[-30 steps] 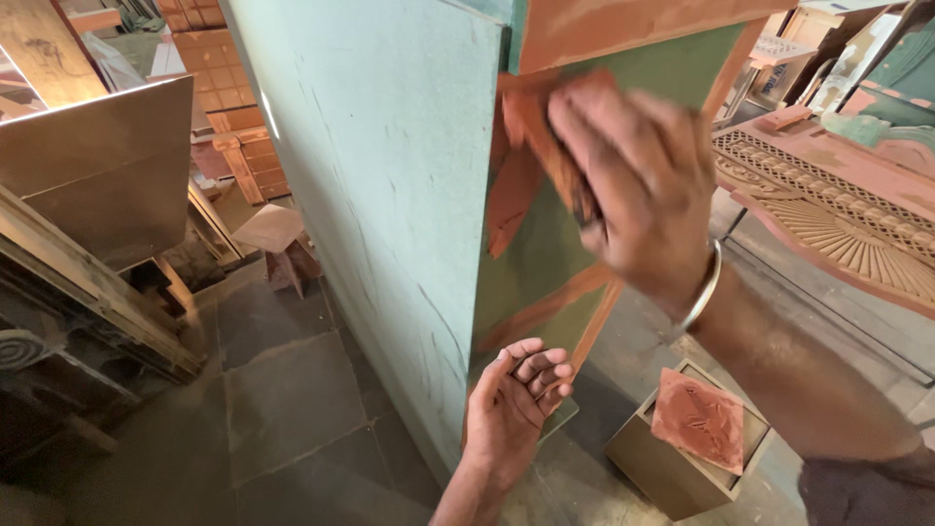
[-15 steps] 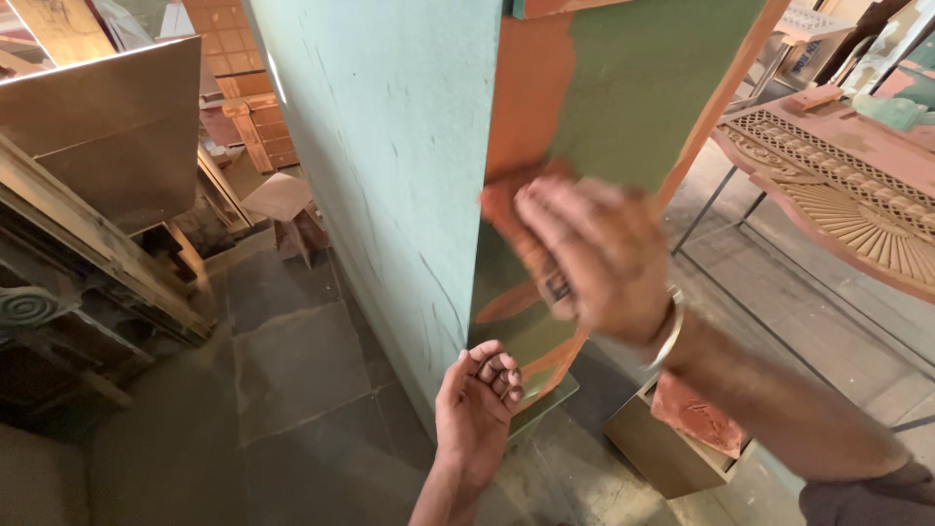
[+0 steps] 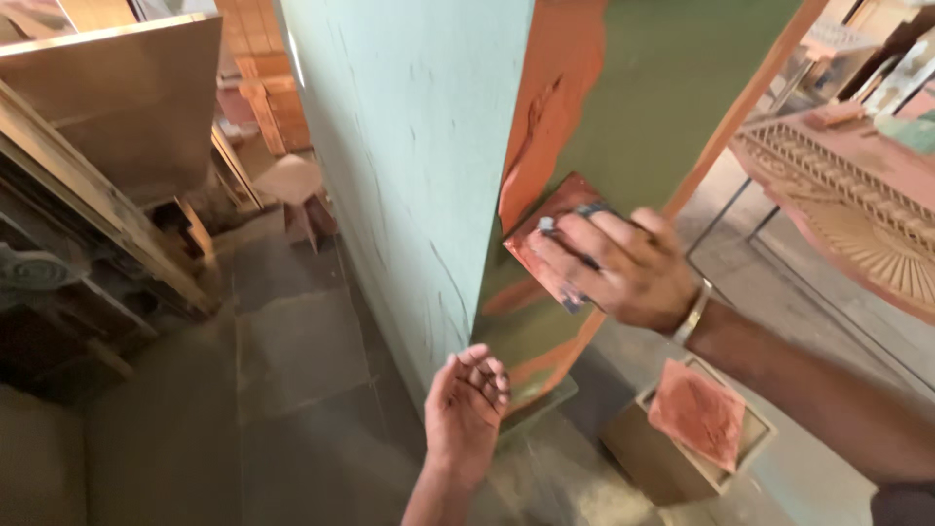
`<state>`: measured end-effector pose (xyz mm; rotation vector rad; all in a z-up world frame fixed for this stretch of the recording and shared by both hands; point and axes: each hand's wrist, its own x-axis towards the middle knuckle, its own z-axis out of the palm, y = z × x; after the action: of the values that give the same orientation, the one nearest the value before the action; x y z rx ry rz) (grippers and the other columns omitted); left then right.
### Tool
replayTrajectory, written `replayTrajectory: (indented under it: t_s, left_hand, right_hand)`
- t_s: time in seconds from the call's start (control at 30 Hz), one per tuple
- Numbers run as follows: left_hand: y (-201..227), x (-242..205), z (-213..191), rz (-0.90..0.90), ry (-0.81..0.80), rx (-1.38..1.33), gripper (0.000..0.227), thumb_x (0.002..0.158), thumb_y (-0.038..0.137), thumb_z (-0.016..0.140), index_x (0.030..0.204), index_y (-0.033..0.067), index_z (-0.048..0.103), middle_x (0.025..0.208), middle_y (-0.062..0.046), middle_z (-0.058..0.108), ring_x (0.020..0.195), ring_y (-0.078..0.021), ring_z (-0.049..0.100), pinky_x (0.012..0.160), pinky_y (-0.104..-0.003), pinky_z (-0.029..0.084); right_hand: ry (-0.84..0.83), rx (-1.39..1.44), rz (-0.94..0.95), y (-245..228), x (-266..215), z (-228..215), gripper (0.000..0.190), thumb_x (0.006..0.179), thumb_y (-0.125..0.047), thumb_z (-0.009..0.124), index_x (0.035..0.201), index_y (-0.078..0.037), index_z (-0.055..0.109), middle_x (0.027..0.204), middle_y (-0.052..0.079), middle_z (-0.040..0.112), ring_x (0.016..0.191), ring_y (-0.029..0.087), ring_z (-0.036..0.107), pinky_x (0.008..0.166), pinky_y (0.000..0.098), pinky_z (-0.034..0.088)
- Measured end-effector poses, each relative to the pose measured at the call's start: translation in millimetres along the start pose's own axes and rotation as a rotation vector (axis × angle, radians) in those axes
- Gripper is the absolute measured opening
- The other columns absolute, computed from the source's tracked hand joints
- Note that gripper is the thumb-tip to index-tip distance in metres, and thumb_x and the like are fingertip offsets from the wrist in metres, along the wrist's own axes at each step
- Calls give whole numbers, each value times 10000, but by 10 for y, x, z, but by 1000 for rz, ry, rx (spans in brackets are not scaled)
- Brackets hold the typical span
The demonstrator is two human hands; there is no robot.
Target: The person applies orange putty to a green wooden door using a putty knife. They repeatedly scoop putty from a container and spread it across the door surface, focusing on edges and flat areas.
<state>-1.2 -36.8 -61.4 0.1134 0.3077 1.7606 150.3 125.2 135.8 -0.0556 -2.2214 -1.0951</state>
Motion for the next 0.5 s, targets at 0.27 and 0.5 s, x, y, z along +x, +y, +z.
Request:
replayTrajectory:
  t_s: [0.27, 0.5]
  left_hand:
    - [-109, 123, 165, -85, -66, 43, 338, 1036, 327, 465, 1117, 41, 628, 915, -91, 662, 832, -216, 620, 774, -351, 511]
    - [-20, 104, -79, -37, 32, 6, 385, 1032, 372, 461, 1126, 42, 635, 893, -91, 659, 813, -216, 624, 747, -339, 496]
  right_hand:
    - [120, 92, 352, 550, 672, -294, 358, 951, -99, 739, 1294, 0, 731, 1278, 113, 669, 1150, 302, 596, 1001, 442, 496]
    - [21, 260, 308, -626, 432, -72, 364, 904, -129, 795, 1227, 27, 732, 1230, 99, 676, 1112, 255, 648, 909, 396, 534]
